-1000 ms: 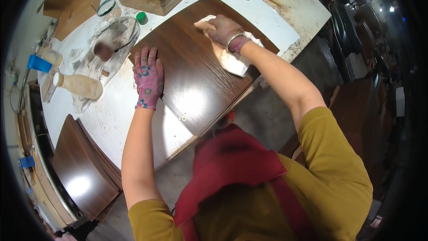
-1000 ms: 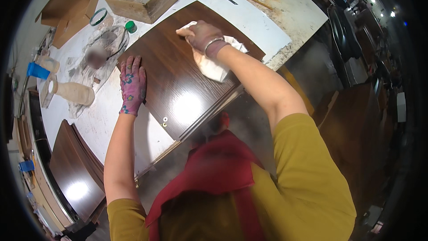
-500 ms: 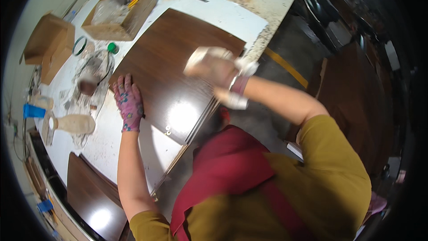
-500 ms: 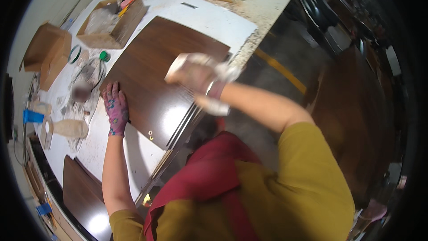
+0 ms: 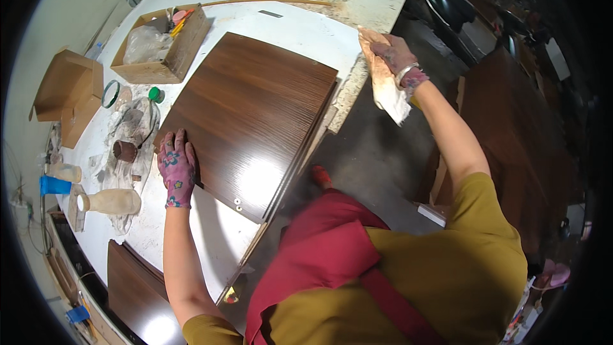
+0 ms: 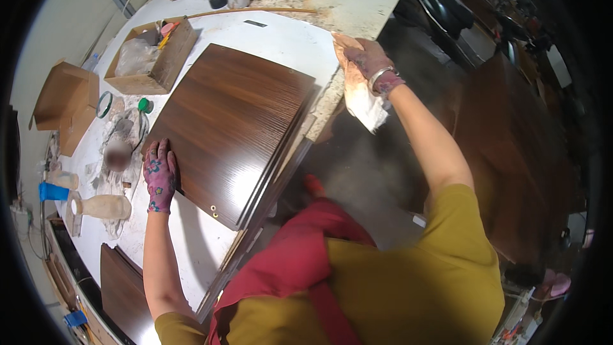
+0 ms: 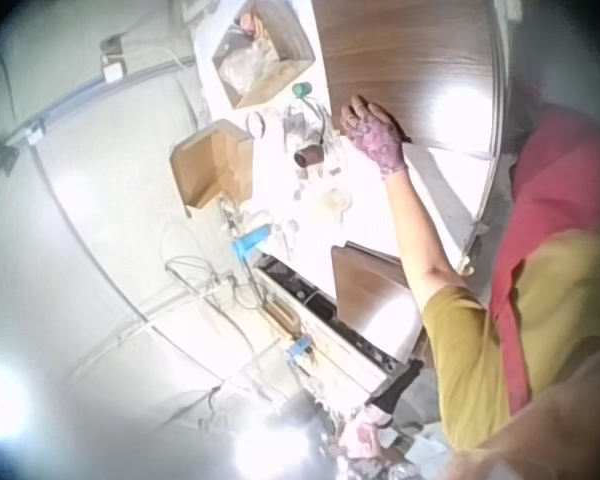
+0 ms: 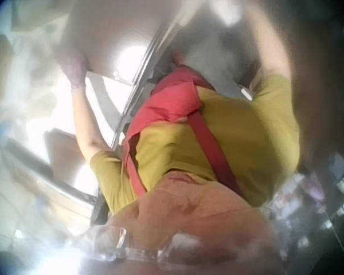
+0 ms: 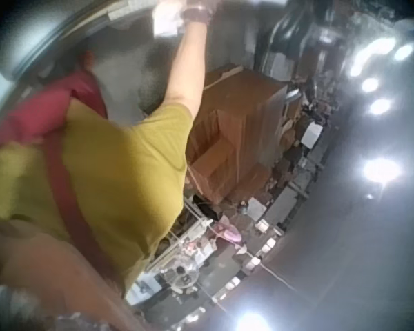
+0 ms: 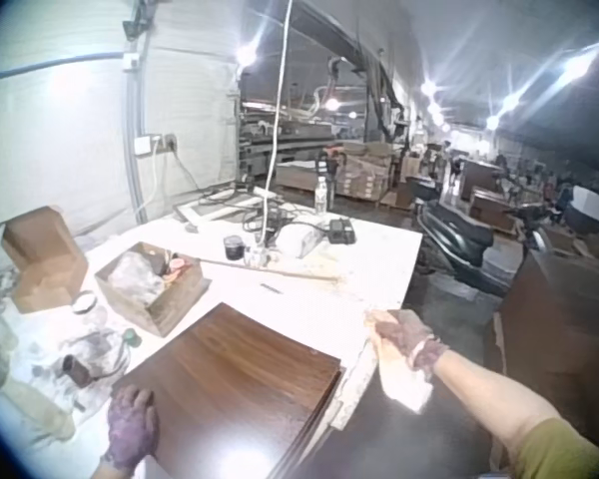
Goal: The person wipes several dark wooden panels with a cloth by hand, periodically applying a liquid from a bottle to the cloth and moving the panels to access all surfaces.
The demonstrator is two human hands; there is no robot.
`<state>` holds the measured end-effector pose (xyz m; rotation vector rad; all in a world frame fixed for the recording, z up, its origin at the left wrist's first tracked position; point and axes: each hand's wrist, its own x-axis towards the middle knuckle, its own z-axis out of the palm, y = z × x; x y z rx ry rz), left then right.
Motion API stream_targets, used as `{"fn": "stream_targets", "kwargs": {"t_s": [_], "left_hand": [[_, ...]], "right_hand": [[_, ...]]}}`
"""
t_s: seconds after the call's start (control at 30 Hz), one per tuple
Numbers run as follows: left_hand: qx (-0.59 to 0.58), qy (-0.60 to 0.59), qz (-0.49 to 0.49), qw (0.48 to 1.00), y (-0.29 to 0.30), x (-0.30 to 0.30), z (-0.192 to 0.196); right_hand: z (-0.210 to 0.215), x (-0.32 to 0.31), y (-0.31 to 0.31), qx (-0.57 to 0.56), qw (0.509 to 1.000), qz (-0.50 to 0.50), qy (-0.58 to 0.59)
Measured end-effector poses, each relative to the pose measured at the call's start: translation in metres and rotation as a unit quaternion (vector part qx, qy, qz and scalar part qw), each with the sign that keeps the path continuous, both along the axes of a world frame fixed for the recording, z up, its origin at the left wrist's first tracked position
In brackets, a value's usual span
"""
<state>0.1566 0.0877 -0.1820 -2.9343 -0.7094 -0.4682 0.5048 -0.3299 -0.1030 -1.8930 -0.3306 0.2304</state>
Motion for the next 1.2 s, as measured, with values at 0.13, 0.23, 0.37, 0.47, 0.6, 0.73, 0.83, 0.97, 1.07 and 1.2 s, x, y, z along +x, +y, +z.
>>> {"fn": "stream_targets", "kwargs": {"t_s": [0.13,0.23,0.37,0.47,0.6,0.73,0.83,0.97,1.07,1.2], "left_hand": [[0.008,-0.043,0.032,0.999,0.03,0.013,0.02],[-0.025,-0.098,0.064,0.993,0.047,0.058,0.01],[-0.05,0.008,0.188,0.981,0.024,0.095,-0.004],[-0.069,0.002,0.166,0.984,0.016,0.088,0.014],[-0.028,-0.01,0.18,0.983,0.017,0.092,0.008],[-0.008,-0.034,0.171,0.985,0.02,0.094,0.004],[-0.01,-0.042,0.165,0.985,0.024,0.09,0.003],[-0.014,-0.037,0.164,0.986,0.024,0.097,0.006],[-0.031,-0.028,0.178,0.983,0.022,0.094,0.008],[-0.06,-0.021,0.184,0.981,0.014,0.09,0.017]], "right_hand": [[0.063,-0.085,0.099,-0.129,0.949,0.193,-0.215],[-0.003,-0.131,0.172,-0.008,0.766,0.356,-0.535],[-0.04,-0.188,0.226,-0.148,0.771,0.483,-0.388],[-0.053,-0.085,0.286,-0.181,0.78,0.463,-0.38],[-0.054,-0.008,0.3,-0.184,0.838,0.311,-0.408],[-0.064,-0.135,0.271,-0.074,0.75,0.524,-0.397],[-0.044,-0.121,0.278,-0.088,0.7,0.537,-0.462],[-0.047,0.057,0.302,-0.144,0.808,0.375,-0.432],[-0.033,0.109,0.251,-0.107,0.946,0.263,0.156],[-0.074,0.063,0.206,0.0,0.967,0.228,0.115]]}}
